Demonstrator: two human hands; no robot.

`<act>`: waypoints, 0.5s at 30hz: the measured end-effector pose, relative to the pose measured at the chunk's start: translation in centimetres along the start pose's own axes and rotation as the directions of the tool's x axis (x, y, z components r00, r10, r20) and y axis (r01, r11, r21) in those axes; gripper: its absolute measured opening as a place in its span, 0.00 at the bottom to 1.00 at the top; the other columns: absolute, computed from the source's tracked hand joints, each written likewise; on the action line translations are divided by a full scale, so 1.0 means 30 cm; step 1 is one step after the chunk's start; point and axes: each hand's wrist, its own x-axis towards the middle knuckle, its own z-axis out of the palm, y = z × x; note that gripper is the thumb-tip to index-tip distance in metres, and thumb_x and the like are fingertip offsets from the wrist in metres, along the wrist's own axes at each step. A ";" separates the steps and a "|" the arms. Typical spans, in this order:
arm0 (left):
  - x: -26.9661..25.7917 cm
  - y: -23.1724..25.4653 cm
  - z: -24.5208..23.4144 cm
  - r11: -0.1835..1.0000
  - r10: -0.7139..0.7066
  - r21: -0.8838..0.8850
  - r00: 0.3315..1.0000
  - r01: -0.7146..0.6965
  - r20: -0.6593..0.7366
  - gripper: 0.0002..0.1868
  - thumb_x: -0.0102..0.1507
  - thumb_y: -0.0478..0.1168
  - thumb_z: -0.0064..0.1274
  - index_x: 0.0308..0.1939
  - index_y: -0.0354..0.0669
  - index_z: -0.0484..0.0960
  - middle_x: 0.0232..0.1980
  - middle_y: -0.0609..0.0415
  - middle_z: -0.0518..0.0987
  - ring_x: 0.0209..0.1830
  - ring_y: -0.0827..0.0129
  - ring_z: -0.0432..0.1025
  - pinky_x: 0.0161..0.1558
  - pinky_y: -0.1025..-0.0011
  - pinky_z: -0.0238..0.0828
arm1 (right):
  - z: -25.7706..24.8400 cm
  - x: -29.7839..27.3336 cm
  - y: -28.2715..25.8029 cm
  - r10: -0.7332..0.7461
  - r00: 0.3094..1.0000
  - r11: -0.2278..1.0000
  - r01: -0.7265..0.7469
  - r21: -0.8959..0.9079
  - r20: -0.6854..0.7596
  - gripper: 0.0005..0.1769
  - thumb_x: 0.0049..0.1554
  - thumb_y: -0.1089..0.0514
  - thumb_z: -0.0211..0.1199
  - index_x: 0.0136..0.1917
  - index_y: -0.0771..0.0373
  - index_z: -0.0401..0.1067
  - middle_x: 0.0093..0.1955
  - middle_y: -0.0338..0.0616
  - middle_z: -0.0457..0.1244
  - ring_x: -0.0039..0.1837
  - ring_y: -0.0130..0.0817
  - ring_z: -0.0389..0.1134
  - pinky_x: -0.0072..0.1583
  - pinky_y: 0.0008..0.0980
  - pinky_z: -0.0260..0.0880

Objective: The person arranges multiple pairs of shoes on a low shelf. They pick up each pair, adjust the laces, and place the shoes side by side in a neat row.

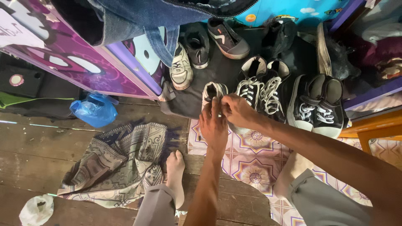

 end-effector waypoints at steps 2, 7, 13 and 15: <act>0.003 -0.008 0.012 1.000 0.008 -0.008 1.000 -0.008 0.014 0.33 0.62 0.35 0.58 0.72 0.45 0.70 0.62 0.42 0.74 0.58 0.46 0.71 0.58 0.54 0.68 | 0.000 -0.005 -0.006 0.005 1.000 1.000 -0.005 0.016 0.003 0.07 0.53 0.68 0.62 0.46 0.68 0.68 0.42 0.53 0.66 0.43 0.49 0.71 0.44 0.40 0.72; 0.002 -0.025 0.030 0.997 0.067 0.043 0.998 -0.068 0.020 0.35 0.61 0.33 0.56 0.73 0.35 0.65 0.61 0.37 0.74 0.58 0.42 0.70 0.59 0.52 0.67 | -0.012 0.008 -0.032 0.066 0.997 0.998 -0.066 0.016 0.042 0.07 0.54 0.66 0.63 0.47 0.68 0.69 0.43 0.55 0.65 0.44 0.48 0.70 0.45 0.41 0.72; -0.027 -0.050 0.055 0.999 0.026 -0.048 1.000 -0.026 0.004 0.32 0.64 0.34 0.54 0.71 0.31 0.64 0.58 0.35 0.75 0.57 0.41 0.71 0.58 0.51 0.66 | -0.015 -0.005 -0.051 0.107 0.992 0.994 -0.109 0.022 0.070 0.07 0.54 0.66 0.63 0.48 0.67 0.71 0.45 0.55 0.64 0.48 0.50 0.69 0.50 0.43 0.70; -0.024 -0.058 0.060 0.984 -0.087 -0.151 0.996 0.090 0.022 0.26 0.65 0.36 0.56 0.66 0.31 0.68 0.53 0.38 0.77 0.53 0.42 0.71 0.55 0.51 0.66 | -0.011 0.003 -0.048 0.105 0.993 0.993 -0.107 0.038 0.062 0.06 0.55 0.65 0.63 0.47 0.67 0.71 0.46 0.54 0.64 0.49 0.49 0.69 0.51 0.43 0.70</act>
